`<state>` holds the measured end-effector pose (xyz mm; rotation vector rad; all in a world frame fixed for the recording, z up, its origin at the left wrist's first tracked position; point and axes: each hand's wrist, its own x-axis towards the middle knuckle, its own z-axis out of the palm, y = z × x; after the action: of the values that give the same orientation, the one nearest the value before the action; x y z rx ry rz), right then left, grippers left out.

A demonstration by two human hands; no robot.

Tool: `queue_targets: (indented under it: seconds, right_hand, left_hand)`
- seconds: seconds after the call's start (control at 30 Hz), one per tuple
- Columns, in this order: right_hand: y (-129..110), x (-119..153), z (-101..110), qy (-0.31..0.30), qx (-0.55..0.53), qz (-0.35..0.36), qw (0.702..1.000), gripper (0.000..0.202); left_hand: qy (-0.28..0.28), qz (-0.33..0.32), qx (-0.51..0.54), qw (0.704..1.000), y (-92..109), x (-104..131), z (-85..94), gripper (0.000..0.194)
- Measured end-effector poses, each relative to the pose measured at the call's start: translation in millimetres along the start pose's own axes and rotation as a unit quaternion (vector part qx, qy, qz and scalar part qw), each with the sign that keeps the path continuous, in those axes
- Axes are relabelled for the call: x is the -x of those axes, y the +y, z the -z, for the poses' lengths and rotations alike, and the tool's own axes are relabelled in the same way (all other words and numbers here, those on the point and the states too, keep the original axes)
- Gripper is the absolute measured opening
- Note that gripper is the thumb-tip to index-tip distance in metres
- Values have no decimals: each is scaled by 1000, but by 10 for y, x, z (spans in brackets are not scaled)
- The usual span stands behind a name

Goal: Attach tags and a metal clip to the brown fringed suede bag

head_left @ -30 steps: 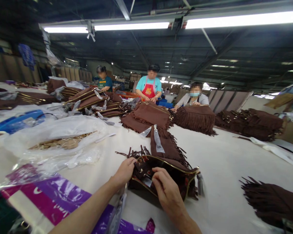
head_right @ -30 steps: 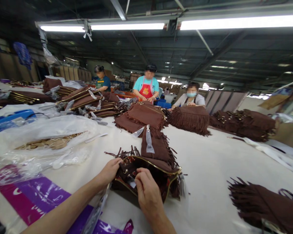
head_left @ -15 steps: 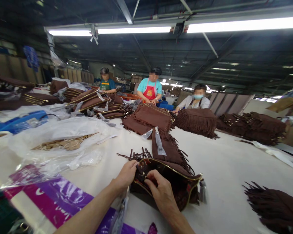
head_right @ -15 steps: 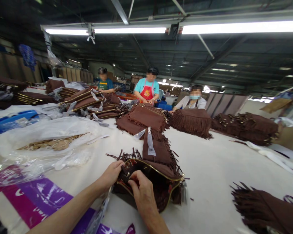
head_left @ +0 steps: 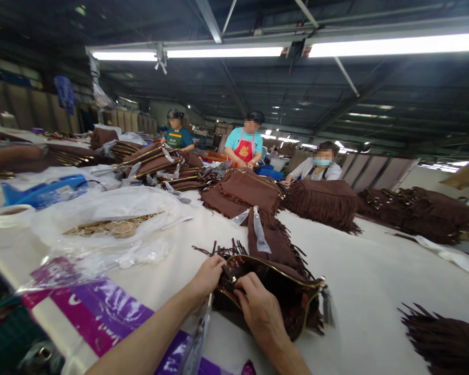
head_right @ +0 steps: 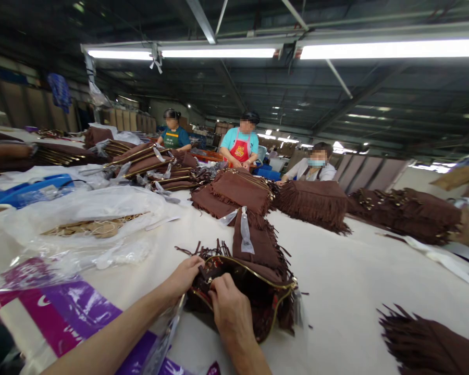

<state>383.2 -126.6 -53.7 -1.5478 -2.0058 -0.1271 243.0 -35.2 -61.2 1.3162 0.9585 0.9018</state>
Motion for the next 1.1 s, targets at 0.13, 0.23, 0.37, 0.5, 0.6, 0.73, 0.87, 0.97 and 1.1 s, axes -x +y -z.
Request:
queue_targets:
  seconds: [0.13,0.23,0.37,0.5,0.6,0.73,0.87,0.97,1.1]
  right_hand:
    - [-21,-7,19,7,-40,16,999,21]
    - [-41,-26,43,4,-108,2,994,18]
    - [2,-28,63,20,-174,-10,984,18]
    - [86,4,59,16,-196,-1,980,20]
    - [120,33,42,9,-204,6,979,14]
    - [144,72,8,13,-208,-7,978,11]
    - [165,90,-8,16,-225,-6,974,11]
    - [154,81,3,19,-232,8,972,14]
    - [111,62,32,30,-238,28,970,18]
  left_hand:
    - [-3,-8,20,1000,40,22,-6,20]
    - [-38,-10,70,997,66,50,-8,36]
    - [-102,-20,121,987,72,75,31,46]
    - [-143,-54,108,982,56,62,97,39]
    - [-168,-78,57,981,62,43,136,34]
    - [-177,-145,-66,971,128,77,176,30]
    - [-178,-218,-133,950,176,148,182,15]
    - [-156,-246,-156,944,156,163,158,15]
    - [-159,-226,-152,949,123,164,134,27]
